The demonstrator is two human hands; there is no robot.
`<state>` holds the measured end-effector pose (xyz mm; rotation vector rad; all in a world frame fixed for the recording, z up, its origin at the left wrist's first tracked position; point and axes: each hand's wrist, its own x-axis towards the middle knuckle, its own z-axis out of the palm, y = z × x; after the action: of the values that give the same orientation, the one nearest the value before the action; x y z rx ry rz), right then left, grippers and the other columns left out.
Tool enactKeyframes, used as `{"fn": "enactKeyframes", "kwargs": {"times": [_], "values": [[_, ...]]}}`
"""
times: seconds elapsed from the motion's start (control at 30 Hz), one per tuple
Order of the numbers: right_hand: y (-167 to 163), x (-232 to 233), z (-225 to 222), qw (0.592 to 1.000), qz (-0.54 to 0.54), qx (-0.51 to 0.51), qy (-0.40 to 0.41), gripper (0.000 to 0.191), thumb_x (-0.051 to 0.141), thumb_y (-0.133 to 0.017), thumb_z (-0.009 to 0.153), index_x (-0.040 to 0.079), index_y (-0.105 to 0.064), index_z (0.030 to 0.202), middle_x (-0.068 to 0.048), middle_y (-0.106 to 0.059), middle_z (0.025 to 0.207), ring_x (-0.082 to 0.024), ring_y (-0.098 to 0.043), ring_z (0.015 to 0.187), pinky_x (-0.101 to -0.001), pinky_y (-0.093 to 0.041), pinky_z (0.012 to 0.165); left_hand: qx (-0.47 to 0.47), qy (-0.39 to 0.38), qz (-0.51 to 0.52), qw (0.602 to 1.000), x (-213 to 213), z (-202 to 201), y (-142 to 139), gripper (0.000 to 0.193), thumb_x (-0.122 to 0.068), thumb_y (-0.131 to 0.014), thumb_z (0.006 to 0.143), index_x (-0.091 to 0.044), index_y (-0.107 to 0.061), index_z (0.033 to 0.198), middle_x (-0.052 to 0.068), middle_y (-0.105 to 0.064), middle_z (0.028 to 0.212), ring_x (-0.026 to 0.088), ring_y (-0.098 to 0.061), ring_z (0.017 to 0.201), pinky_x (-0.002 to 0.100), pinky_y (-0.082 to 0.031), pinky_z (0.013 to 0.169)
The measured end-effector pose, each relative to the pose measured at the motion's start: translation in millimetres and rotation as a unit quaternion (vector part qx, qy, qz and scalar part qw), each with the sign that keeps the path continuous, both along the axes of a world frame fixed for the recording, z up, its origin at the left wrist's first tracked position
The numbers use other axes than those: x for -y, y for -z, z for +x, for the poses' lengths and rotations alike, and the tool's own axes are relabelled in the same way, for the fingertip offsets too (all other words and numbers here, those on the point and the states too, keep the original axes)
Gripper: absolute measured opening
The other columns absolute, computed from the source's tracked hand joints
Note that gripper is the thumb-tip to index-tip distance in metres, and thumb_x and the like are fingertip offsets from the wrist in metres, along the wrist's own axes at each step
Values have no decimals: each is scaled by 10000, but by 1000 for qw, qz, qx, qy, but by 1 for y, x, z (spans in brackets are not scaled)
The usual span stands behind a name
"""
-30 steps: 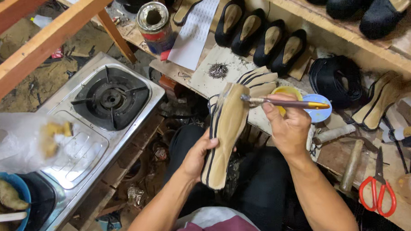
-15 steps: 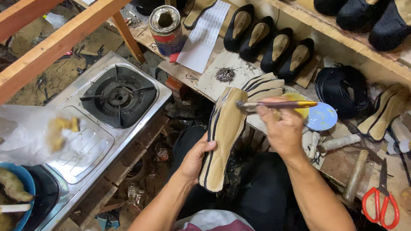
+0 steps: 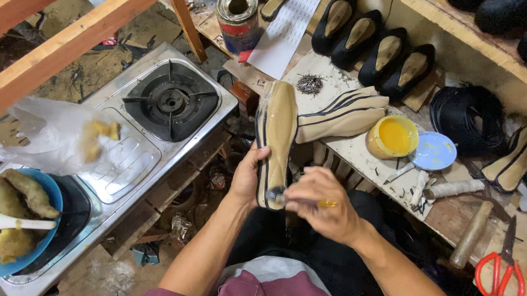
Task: The person opens a container of yellow glue and uses a brush to apply it to the edges of several shoe insoles. They handle each insole one at a time, dip the brush into the glue, and coat the perimeter before setting the insole aside.
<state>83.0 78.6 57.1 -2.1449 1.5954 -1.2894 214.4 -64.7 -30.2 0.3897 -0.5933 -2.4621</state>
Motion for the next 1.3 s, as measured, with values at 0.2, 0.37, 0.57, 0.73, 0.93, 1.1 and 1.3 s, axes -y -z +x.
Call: {"fn": "enactKeyframes", "kwargs": {"times": [0.2,0.37,0.57,0.73,0.93,1.1,1.3], "values": [[-14,-8,6,995,-22,-80,56,202,205,-801,873,111,-730,1037,-22,-770,1010,-198,-698,967,-481,-468,1020,19,-18,-23,999,-4,-8,-3,566,-201,-519,952,-75,-459,1500,108,-636,1310,195,-644,1119,351,-527,989],[-19,-8,13,988,-23,-149,14,234,213,-822,853,97,-728,1032,-25,-772,1000,-200,-687,952,-478,-467,1018,23,-45,-22,998,-1,-11,-1,564,-187,-504,966,-76,-459,1516,101,-632,1288,202,-616,1085,360,-500,960],[-25,-5,16,983,-42,-180,12,227,177,-809,837,78,-719,1021,-35,-764,1018,-228,-684,963,-485,-466,1021,3,-70,-10,997,12,-8,2,556,-169,-484,970,-79,-451,1518,81,-640,1305,185,-634,1106,333,-515,977],[-30,-1,11,992,-1,-127,-17,236,192,-819,814,96,-725,1008,-7,-763,964,-201,-694,901,-501,-458,1006,-45,-77,-7,996,28,-1,-1,527,-200,-499,1037,-111,-441,1553,121,-636,1208,226,-627,991,387,-526,877],[-22,-4,12,999,-27,-15,-12,208,220,-780,890,88,-683,1018,-30,-750,976,-207,-714,923,-471,-523,1007,-38,-110,-25,993,35,3,-15,549,-187,-490,1001,-110,-426,1540,96,-636,1280,202,-638,1063,370,-525,935],[-6,-3,20,996,-66,12,51,195,198,-765,922,78,-699,1061,-47,-751,1034,-239,-695,983,-440,-551,979,-44,-102,-27,993,25,6,-20,570,-194,-501,997,-97,-423,1553,80,-627,1329,185,-630,1121,348,-513,984],[-21,-10,-3,991,-7,134,19,178,95,-769,898,59,-684,1050,-59,-732,1040,-200,-692,956,-371,-569,894,-27,-65,-18,997,12,14,-23,626,-209,-519,968,-92,-385,1569,83,-599,1381,199,-611,1165,352,-499,1000]]}}
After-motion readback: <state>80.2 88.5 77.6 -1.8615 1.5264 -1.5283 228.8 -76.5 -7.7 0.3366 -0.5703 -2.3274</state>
